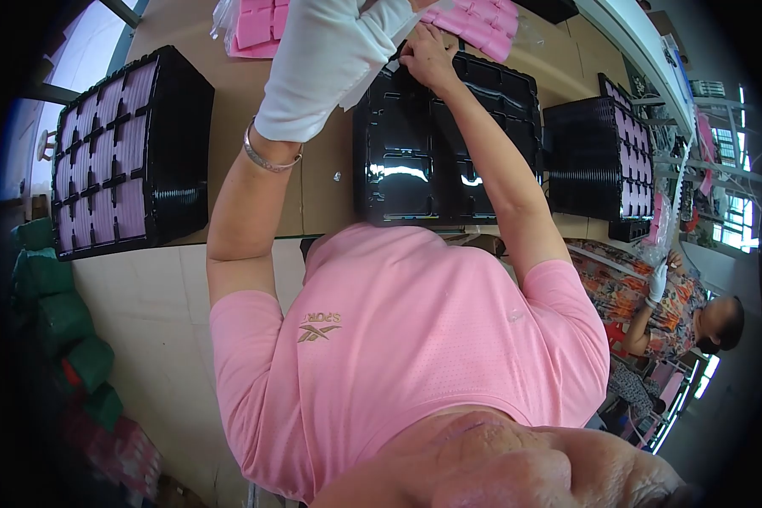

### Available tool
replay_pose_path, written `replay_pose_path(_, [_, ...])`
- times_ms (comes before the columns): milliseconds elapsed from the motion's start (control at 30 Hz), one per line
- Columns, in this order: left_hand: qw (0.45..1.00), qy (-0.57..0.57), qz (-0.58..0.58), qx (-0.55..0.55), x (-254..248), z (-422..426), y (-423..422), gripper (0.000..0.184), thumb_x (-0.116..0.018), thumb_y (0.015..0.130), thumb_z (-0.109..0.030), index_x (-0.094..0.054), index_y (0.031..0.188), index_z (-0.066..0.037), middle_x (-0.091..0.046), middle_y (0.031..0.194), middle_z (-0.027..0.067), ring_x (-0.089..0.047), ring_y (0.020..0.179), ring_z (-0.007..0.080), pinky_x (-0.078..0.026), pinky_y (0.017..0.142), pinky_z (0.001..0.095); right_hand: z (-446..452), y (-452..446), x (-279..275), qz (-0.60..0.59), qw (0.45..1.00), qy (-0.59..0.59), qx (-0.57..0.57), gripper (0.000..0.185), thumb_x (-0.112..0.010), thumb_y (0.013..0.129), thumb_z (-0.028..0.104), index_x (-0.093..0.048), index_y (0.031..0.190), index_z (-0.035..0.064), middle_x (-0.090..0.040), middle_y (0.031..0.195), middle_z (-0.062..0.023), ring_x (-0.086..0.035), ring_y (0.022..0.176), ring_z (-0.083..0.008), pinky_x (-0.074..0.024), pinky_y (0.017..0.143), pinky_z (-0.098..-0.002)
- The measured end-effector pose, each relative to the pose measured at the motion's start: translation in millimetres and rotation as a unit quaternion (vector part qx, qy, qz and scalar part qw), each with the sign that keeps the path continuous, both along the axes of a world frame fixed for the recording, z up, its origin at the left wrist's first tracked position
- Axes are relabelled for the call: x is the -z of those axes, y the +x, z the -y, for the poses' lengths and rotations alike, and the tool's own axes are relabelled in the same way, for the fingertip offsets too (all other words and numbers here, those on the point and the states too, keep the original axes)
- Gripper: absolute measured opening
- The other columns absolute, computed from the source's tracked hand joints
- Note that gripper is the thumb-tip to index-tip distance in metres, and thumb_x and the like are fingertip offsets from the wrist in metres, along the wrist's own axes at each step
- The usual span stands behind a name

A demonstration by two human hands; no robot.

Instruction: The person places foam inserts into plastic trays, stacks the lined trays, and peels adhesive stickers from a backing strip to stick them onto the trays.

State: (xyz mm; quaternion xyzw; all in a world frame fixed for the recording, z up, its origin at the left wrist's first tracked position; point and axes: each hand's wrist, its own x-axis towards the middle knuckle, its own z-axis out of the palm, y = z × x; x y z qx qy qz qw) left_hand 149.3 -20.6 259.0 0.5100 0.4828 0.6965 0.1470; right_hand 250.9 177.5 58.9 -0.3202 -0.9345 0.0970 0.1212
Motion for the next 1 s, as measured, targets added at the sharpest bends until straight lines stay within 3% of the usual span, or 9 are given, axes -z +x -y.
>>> replay_pose_path(267, [0.998,0.044,-0.043,-0.018,1.6,-5.4,-1.7,0.004,-0.065,0.086,-0.003,-0.064,0.088,0.0,-0.061,0.072,0.0032,-0.05,0.065,0.0075,-0.043,0.06,0.0241,-7.3,-8.4,3.5,0.05,0.998,0.005,-0.038,0.012,-0.067,0.07,0.015,-0.069,0.081,0.0084,-0.049,0.129,-0.0101,-0.029,0.134,-0.0351,-0.0249,0.092,-0.0714])
replay_pose_path(333, [0.997,0.049,-0.048,-0.026,-2.9,-2.9,-2.1,0.005,-0.065,0.086,-0.003,-0.063,0.089,0.0,-0.061,0.072,0.0041,-0.051,0.065,0.0082,-0.044,0.06,0.0245,-11.2,-1.3,6.5,-0.032,0.996,-0.025,-0.079,0.013,-0.066,0.069,0.015,-0.068,0.08,0.0076,-0.05,0.126,-0.01,-0.029,0.133,-0.0356,-0.0253,0.092,-0.0697])
replay_pose_path(467, [0.995,0.017,-0.08,-0.047,-3.8,-2.2,-5.0,0.005,-0.065,0.086,-0.003,-0.063,0.088,0.0,-0.06,0.072,0.0046,-0.05,0.065,0.0083,-0.044,0.06,0.0246,-17.8,2.5,15.4,-0.077,0.995,-0.014,-0.055,0.016,-0.067,0.069,0.015,-0.068,0.083,0.0079,-0.051,0.124,-0.0091,-0.029,0.133,-0.0336,-0.0244,0.093,-0.068])
replay_pose_path(567, [0.998,0.033,-0.051,-0.028,4.0,-7.8,-3.9,0.005,-0.065,0.086,-0.003,-0.062,0.088,0.001,-0.06,0.071,0.0038,-0.049,0.065,0.0073,-0.043,0.059,0.0242,-7.3,0.4,4.6,0.005,0.999,-0.025,-0.027,0.018,-0.068,0.07,0.017,-0.068,0.086,0.0083,-0.049,0.127,-0.0086,-0.029,0.134,-0.0309,-0.0239,0.093,-0.0685])
replay_pose_path(767, [1.0,0.006,-0.022,-0.016,-1.8,-5.5,-1.9,0.006,-0.066,0.086,-0.003,-0.062,0.088,0.001,-0.059,0.07,0.0029,-0.048,0.066,0.0056,-0.043,0.059,0.0234,-15.8,-6.8,19.0,0.008,0.998,-0.047,-0.042,0.025,-0.066,0.076,0.021,-0.068,0.098,0.0099,-0.043,0.134,-0.0078,-0.027,0.135,-0.0292,-0.0214,0.093,-0.0745])
replay_pose_path(1000, [0.996,0.034,-0.072,-0.049,-0.1,-3.9,-3.1,0.006,-0.067,0.084,-0.002,-0.063,0.089,0.0,-0.061,0.071,0.0049,-0.05,0.066,0.0076,-0.044,0.061,0.0244,1.1,-7.0,24.2,-0.015,0.999,0.05,-0.008,0.05,-0.062,0.079,0.018,-0.052,0.128,0.0158,-0.034,0.145,-0.0076,-0.022,0.139,-0.0311,-0.0223,0.091,-0.0782])
